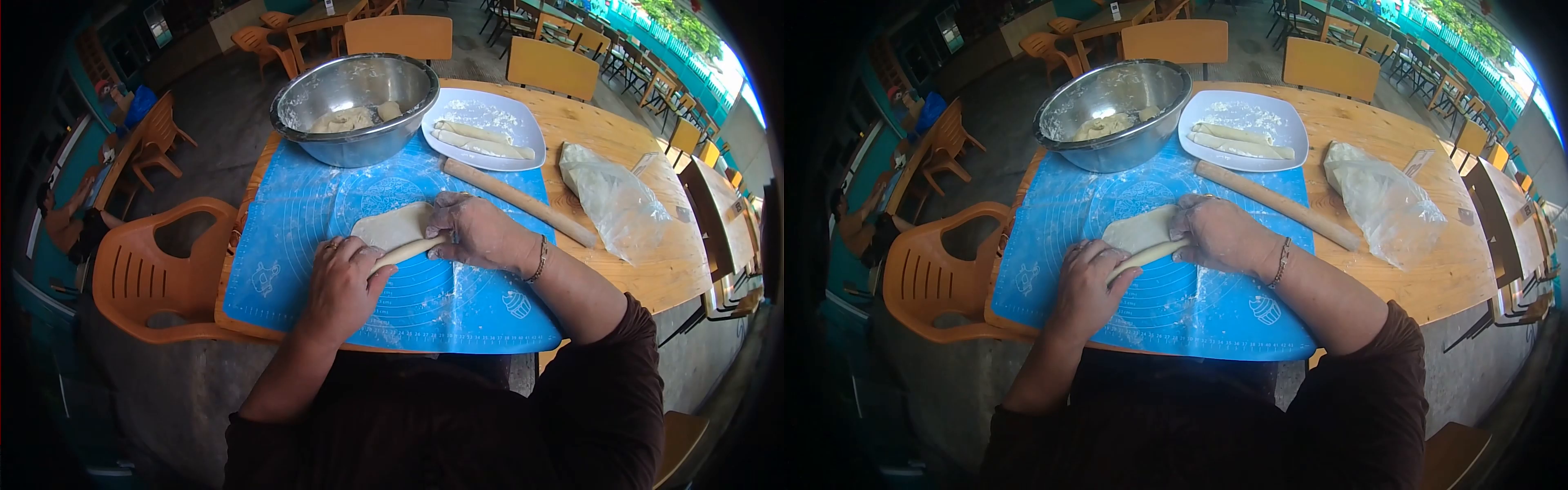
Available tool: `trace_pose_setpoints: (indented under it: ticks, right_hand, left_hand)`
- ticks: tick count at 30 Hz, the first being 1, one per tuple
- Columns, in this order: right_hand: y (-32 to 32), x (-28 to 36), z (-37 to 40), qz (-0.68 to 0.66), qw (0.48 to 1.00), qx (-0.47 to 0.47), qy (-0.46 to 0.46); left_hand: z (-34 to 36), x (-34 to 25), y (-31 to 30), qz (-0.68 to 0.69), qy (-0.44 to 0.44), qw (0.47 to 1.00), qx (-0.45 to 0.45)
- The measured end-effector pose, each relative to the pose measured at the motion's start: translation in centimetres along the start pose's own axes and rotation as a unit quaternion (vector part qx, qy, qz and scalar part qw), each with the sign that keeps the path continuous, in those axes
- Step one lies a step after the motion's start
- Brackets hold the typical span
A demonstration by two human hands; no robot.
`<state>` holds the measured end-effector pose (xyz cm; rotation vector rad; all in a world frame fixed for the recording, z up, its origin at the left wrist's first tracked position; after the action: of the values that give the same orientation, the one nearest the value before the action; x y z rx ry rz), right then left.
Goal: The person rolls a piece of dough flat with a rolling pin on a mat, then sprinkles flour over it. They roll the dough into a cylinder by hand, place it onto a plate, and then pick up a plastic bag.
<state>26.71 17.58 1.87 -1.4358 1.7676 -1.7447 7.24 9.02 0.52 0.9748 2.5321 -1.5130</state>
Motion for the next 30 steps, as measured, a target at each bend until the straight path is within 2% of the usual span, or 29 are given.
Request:
trace_pose_setpoints:
  ticks: [3,5,9,11,12,14,17,19,21,23,25,30]
  right_hand:
    - [0.2,-0.2,-0.1,0.024,0.998,-0.022,-0.046]
    - [-0.2,0.6,-0.1,0.011,1.000,0.007,0.000]
    - [-0.7,2.3,0.4,0.051,0.998,0.024,0.020]
    - [-0.9,2.8,0.8,0.133,0.986,-0.096,-0.039]
    - [-0.7,2.4,0.7,0.134,0.985,-0.096,-0.040]
    - [-0.2,1.2,0.0,0.052,0.998,-0.030,-0.020]
    - [0.1,0.7,-0.3,0.023,0.999,-0.007,0.022]
    - [-0.4,1.8,-0.1,0.019,1.000,0.003,0.012]
    - [-0.1,1.9,0.2,0.015,1.000,0.012,0.004]
    - [0.6,1.1,0.3,0.026,0.999,-0.025,-0.027]
    - [0.5,0.7,-0.3,0.021,0.999,-0.006,-0.025]
    - [0.6,0.4,-0.3,0.031,0.999,0.001,-0.026]
  left_hand:
    - [0.1,-0.1,0.3,-0.028,0.013,0.999,0.026]
    - [-0.1,-0.3,0.0,-0.046,0.024,0.998,0.033]
    - [-0.7,-0.7,-1.0,-0.034,0.027,0.996,0.083]
    - [-1.1,-0.8,-1.3,-0.026,0.029,0.995,0.096]
    - [-1.5,-0.7,-1.4,-0.003,0.009,0.995,0.104]
    - [-2.1,-0.4,-1.4,0.020,-0.009,0.994,0.108]
    - [-2.1,0.3,-1.1,0.052,-0.046,0.989,0.132]
    - [-1.8,-1.0,-2.0,0.030,0.040,0.997,0.051]
    - [-1.2,-1.4,-1.8,0.022,0.059,0.997,0.049]
    - [-1.1,-1.3,-1.6,0.015,0.079,0.996,0.048]
    - [-1.2,-0.1,-1.1,0.087,0.024,0.994,0.069]
    - [-2.1,1.4,-1.1,0.125,-0.052,0.983,0.127]
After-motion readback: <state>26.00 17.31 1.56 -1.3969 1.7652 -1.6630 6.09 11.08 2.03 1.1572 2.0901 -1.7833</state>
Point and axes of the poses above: each hand's wrist, its own z-axis away from the middle knuckle, its own y-axis out of the palm, x = y × z, the point moved 4 cm from there along -z, towards the middle knuckle, and after that the axes turned 2 degrees about z, right-handed, at the moved point
